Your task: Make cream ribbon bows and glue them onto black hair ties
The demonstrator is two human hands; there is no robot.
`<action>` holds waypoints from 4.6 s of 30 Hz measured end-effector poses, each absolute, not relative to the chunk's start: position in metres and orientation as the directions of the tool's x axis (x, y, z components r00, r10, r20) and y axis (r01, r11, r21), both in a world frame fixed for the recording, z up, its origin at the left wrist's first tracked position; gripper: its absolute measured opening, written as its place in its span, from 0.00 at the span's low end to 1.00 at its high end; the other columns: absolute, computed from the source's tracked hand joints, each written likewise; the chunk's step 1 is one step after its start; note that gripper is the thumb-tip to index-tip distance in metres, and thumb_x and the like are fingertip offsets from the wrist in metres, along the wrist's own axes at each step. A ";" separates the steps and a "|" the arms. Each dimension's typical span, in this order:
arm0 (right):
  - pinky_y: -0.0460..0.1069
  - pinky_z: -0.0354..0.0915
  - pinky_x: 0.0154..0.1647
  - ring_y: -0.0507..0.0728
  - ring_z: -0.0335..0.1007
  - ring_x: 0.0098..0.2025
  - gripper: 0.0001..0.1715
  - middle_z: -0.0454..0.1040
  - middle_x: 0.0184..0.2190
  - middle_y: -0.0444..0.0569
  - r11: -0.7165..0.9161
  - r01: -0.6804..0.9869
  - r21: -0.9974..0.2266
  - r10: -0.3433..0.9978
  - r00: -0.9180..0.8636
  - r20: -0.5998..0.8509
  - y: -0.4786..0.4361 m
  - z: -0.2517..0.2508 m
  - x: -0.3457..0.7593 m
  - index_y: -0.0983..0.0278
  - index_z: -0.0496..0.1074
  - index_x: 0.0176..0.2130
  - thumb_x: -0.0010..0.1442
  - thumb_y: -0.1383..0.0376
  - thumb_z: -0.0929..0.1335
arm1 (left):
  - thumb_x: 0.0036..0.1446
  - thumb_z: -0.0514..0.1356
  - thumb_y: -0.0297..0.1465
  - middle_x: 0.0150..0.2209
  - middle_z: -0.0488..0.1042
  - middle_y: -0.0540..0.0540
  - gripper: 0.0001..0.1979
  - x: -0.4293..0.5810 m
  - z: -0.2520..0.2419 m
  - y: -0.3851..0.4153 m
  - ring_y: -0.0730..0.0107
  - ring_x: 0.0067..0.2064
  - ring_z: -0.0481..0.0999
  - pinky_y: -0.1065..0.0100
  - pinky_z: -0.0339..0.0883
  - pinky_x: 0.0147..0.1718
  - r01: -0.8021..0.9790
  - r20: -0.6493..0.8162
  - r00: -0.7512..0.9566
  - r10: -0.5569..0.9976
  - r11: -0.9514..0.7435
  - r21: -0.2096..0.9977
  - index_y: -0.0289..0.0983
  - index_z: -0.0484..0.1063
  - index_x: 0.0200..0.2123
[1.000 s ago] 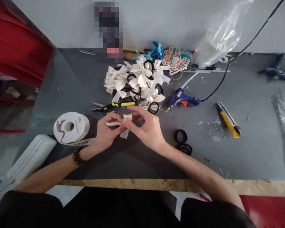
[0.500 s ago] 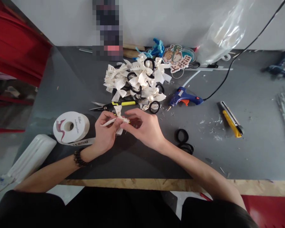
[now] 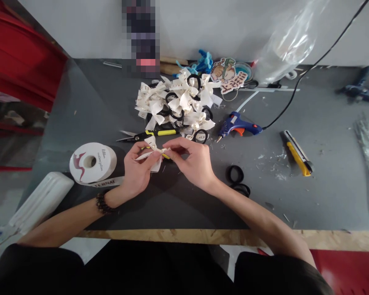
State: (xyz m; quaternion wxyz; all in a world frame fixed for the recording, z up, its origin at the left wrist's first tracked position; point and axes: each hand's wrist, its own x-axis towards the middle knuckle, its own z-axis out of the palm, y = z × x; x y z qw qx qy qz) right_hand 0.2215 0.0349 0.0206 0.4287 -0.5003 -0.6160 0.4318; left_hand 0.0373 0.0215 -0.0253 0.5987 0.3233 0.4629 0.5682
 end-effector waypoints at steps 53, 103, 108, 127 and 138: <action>0.53 0.77 0.43 0.58 0.83 0.39 0.27 0.85 0.46 0.49 0.086 0.178 -0.980 0.965 -0.259 0.037 0.028 0.025 0.221 0.59 0.74 0.53 0.60 0.53 0.80 | 0.55 0.77 0.39 0.45 0.86 0.45 0.14 0.029 -0.034 0.016 0.66 0.44 0.84 0.65 0.79 0.48 -0.309 -0.057 0.037 0.998 0.065 0.949 0.43 0.87 0.44; 0.50 0.76 0.38 0.54 0.81 0.34 0.12 0.86 0.35 0.43 0.378 0.492 -0.785 0.924 -0.150 0.351 0.025 0.026 0.220 0.57 0.84 0.44 0.65 0.68 0.70 | 0.64 0.71 0.38 0.38 0.81 0.47 0.08 0.029 -0.010 0.015 0.71 0.35 0.78 0.70 0.72 0.33 -0.044 0.096 0.057 0.994 -0.094 0.995 0.41 0.83 0.42; 0.50 0.76 0.39 0.54 0.82 0.35 0.09 0.86 0.36 0.43 0.401 0.503 -0.765 0.913 -0.147 0.381 0.024 0.018 0.220 0.57 0.83 0.42 0.66 0.68 0.71 | 0.64 0.71 0.37 0.37 0.83 0.47 0.07 0.030 -0.011 0.015 0.70 0.34 0.79 0.68 0.74 0.34 -0.033 0.090 0.050 0.995 -0.089 0.996 0.41 0.84 0.40; 0.53 0.75 0.40 0.57 0.87 0.40 0.17 0.88 0.45 0.42 0.646 0.651 -0.398 0.718 -0.340 0.608 0.024 0.000 0.231 0.51 0.83 0.53 0.69 0.68 0.72 | 0.61 0.73 0.33 0.41 0.85 0.44 0.04 0.031 -0.012 0.013 0.69 0.40 0.83 0.70 0.80 0.38 0.090 0.227 -0.005 0.974 -0.225 0.970 0.41 0.86 0.40; 0.52 0.75 0.38 0.55 0.86 0.35 0.17 0.89 0.41 0.37 0.662 0.642 -0.387 0.706 -0.361 0.609 0.027 -0.002 0.233 0.48 0.85 0.47 0.68 0.70 0.72 | 0.59 0.74 0.34 0.40 0.82 0.45 0.07 0.030 -0.009 0.013 0.69 0.41 0.82 0.71 0.80 0.40 0.018 0.116 0.049 0.992 -0.117 0.993 0.38 0.82 0.37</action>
